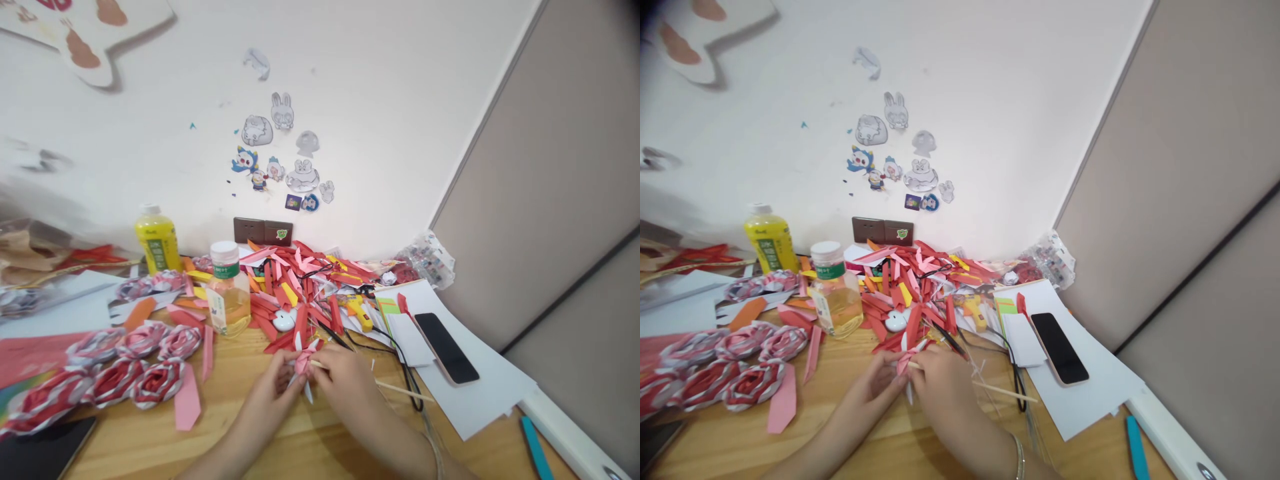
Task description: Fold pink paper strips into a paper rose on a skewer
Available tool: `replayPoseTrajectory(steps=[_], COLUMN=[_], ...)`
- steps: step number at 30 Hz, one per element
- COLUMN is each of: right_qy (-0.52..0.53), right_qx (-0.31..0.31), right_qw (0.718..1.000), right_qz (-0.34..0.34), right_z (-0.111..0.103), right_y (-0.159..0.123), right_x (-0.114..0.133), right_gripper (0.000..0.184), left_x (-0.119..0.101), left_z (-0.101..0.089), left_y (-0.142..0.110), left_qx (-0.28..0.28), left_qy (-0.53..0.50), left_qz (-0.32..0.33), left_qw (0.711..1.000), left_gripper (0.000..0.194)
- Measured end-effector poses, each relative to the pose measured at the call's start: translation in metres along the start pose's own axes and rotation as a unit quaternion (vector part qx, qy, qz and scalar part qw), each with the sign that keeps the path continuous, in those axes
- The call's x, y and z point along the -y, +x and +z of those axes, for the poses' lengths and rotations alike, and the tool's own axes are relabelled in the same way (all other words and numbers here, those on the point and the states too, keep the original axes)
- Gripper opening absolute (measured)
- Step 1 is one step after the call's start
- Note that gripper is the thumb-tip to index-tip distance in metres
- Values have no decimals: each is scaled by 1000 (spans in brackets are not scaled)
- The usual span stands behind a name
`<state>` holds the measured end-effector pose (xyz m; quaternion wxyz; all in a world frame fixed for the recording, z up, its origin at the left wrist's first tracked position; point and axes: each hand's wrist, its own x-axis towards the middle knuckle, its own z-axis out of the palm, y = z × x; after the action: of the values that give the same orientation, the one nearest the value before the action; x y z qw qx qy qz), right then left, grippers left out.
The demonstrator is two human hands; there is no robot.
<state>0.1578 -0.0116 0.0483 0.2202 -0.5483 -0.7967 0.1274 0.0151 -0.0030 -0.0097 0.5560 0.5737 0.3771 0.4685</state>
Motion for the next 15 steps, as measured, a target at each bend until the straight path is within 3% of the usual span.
replayPoseTrajectory(steps=[15], right_qy=[-28], right_qx=[-4], right_qw=[1000], right_qz=[8], right_z=[2], right_y=[1], right_x=[-3], right_gripper=[11], left_x=[2], left_z=[0], left_y=[-2], left_qx=[14], left_qy=[25], left_qz=[20], left_qw=[999], left_gripper=[17])
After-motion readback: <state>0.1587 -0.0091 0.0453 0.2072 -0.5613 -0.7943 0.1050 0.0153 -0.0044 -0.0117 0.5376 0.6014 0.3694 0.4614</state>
